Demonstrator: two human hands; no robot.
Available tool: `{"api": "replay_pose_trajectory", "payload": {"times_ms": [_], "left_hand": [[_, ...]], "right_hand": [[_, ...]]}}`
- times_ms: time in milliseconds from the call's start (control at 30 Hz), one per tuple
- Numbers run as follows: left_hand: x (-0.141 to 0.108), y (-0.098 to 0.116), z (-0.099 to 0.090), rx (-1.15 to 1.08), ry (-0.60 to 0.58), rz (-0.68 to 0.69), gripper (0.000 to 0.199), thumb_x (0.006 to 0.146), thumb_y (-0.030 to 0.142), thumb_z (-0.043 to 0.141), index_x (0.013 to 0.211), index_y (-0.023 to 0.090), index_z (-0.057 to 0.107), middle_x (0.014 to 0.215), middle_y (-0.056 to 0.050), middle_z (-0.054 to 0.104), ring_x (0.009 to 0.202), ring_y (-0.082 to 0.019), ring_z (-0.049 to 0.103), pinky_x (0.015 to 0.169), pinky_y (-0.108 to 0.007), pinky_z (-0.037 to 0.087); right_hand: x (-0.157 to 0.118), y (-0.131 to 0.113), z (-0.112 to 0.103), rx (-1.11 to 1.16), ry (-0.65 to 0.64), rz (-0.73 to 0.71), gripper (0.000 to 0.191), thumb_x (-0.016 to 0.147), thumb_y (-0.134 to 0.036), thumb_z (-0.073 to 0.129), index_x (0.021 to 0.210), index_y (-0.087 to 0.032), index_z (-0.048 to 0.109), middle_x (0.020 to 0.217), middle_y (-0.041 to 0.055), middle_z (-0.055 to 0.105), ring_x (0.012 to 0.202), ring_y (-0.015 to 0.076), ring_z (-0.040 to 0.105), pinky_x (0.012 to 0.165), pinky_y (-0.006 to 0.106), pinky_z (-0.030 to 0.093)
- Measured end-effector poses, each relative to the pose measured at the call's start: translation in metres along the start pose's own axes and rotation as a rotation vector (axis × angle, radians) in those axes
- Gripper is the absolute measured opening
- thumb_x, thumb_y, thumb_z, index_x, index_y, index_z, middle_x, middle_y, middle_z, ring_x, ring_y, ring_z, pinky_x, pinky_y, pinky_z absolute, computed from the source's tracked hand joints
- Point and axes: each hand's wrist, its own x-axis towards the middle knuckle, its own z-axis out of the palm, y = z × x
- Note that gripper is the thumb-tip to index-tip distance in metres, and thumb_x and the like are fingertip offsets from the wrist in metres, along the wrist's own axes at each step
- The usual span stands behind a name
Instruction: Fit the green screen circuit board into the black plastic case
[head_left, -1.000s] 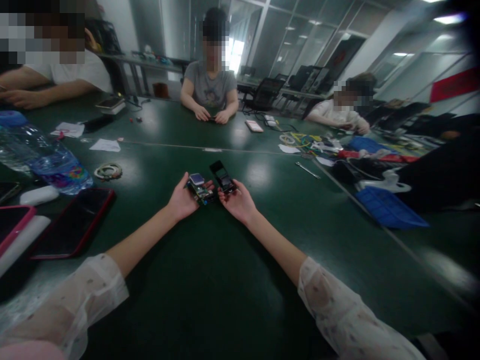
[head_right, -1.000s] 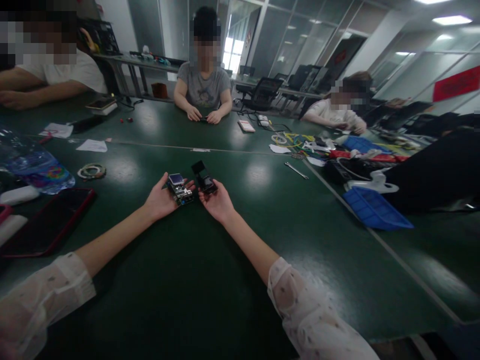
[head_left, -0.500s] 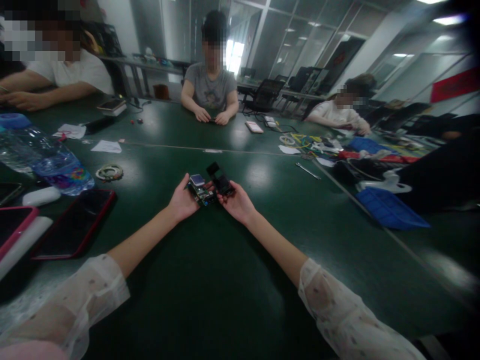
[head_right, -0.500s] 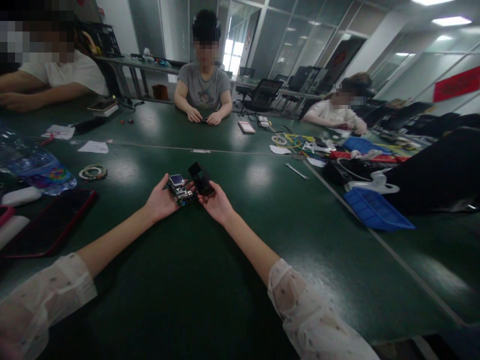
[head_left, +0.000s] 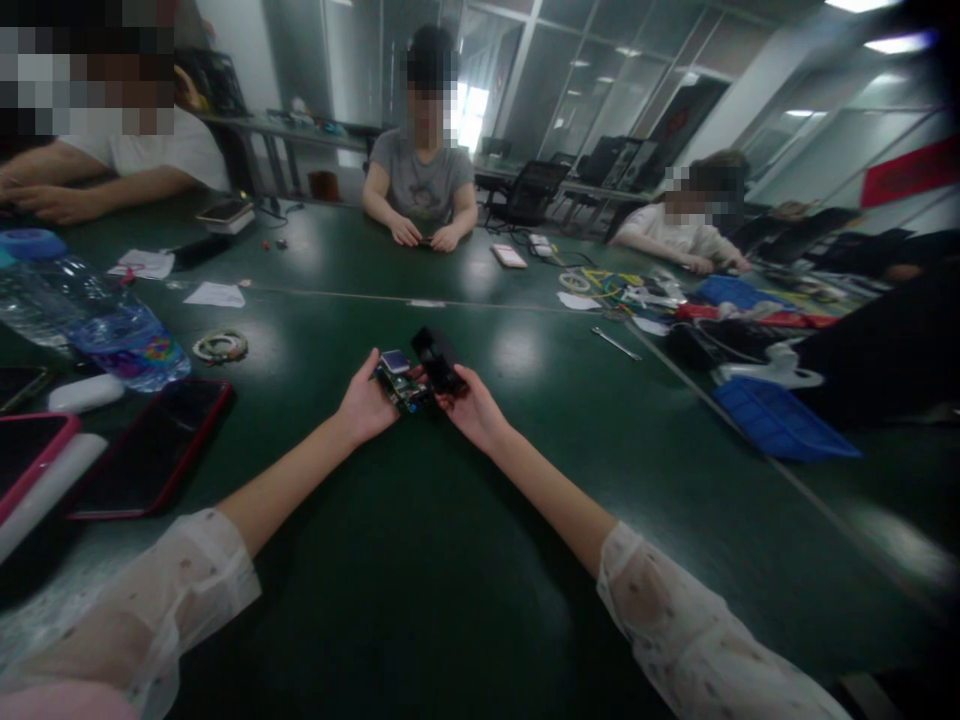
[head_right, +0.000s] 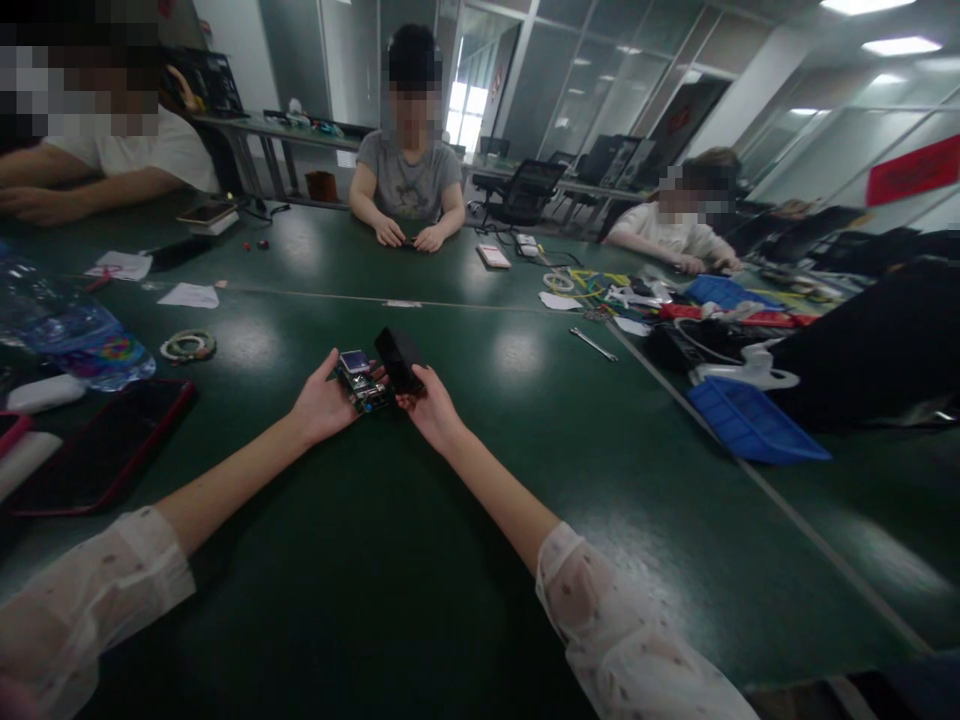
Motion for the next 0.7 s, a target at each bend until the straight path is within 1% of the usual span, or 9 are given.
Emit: {"api": "replay_pose_trajectory", "payload": {"times_ms": [167,267,333,433,500,567,633,700], "left_hand": [[0.0,0.0,-0.001,0.013,-0.036,-0.006,0.051,0.099,0.053,0.039,0.123,0.012,0.058,0.101,-0.015,0.072,0.099,-0.029,0.069,0.096,-0.044,0.048],[0.001,0.0,-0.002,0.022,-0.038,-0.006,0.051,0.098,0.053,0.04,0.123,0.012,0.058,0.103,-0.015,0.072,0.1,-0.03,0.069,0.097,-0.045,0.048],[0.002,0.0,-0.004,0.03,-0.029,-0.003,0.051,0.097,0.052,0.041,0.126,0.013,0.058,0.106,-0.015,0.071,0.101,-0.03,0.068,0.097,-0.046,0.047],[0.003,0.0,-0.006,0.047,-0.019,-0.005,0.053,0.095,0.053,0.045,0.13,0.015,0.056,0.112,-0.016,0.07,0.104,-0.031,0.067,0.098,-0.047,0.046],[0.002,-0.001,-0.006,0.057,-0.011,-0.003,0.054,0.095,0.053,0.046,0.133,0.016,0.055,0.113,-0.015,0.07,0.105,-0.031,0.067,0.099,-0.046,0.046],[0.001,-0.001,-0.003,0.059,0.01,0.004,0.053,0.096,0.052,0.044,0.133,0.016,0.054,0.112,-0.015,0.071,0.105,-0.03,0.067,0.1,-0.046,0.046],[0.0,-0.001,0.001,0.054,0.029,0.008,0.052,0.098,0.05,0.04,0.133,0.015,0.055,0.109,-0.014,0.072,0.104,-0.03,0.067,0.1,-0.045,0.046],[-0.002,-0.001,0.005,0.051,0.033,0.007,0.052,0.098,0.05,0.039,0.131,0.014,0.057,0.105,-0.014,0.073,0.103,-0.03,0.068,0.099,-0.045,0.046]], "right_hand": [[-0.002,0.005,0.002,-0.043,-0.046,-0.124,0.032,0.076,-0.038,0.072,0.1,-0.026,0.056,0.083,-0.0039,0.063,0.065,0.0107,0.057,0.054,0.021,0.045],[-0.003,0.008,0.003,-0.089,-0.05,-0.163,0.035,0.076,-0.038,0.071,0.105,-0.027,0.056,0.084,-0.0044,0.062,0.065,0.0102,0.056,0.053,0.02,0.043],[-0.005,0.009,0.004,-0.16,-0.036,-0.189,0.04,0.077,-0.039,0.071,0.112,-0.028,0.056,0.086,-0.0039,0.062,0.064,0.0103,0.055,0.053,0.021,0.043],[-0.01,0.01,0.005,-0.365,-0.051,-0.252,0.048,0.08,-0.042,0.068,0.124,-0.029,0.053,0.094,-0.0011,0.063,0.065,0.0112,0.056,0.057,0.025,0.046],[-0.014,0.011,0.006,-0.539,-0.086,-0.328,0.053,0.083,-0.044,0.066,0.132,-0.029,0.05,0.106,0.0023,0.064,0.074,0.0136,0.06,0.066,0.029,0.051],[-0.017,0.012,0.006,-0.696,-0.123,-0.432,0.055,0.086,-0.044,0.063,0.137,-0.03,0.047,0.123,0.0054,0.061,0.093,0.0179,0.063,0.082,0.035,0.053],[-0.019,0.012,0.006,-0.82,-0.148,-0.526,0.056,0.088,-0.044,0.061,0.14,-0.029,0.044,0.137,0.0066,0.054,0.115,0.0219,0.058,0.099,0.041,0.047],[-0.022,0.012,0.007,-0.911,-0.154,-0.576,0.055,0.091,-0.043,0.058,0.142,-0.029,0.042,0.144,0.0067,0.05,0.128,0.0237,0.051,0.108,0.045,0.041]]}}
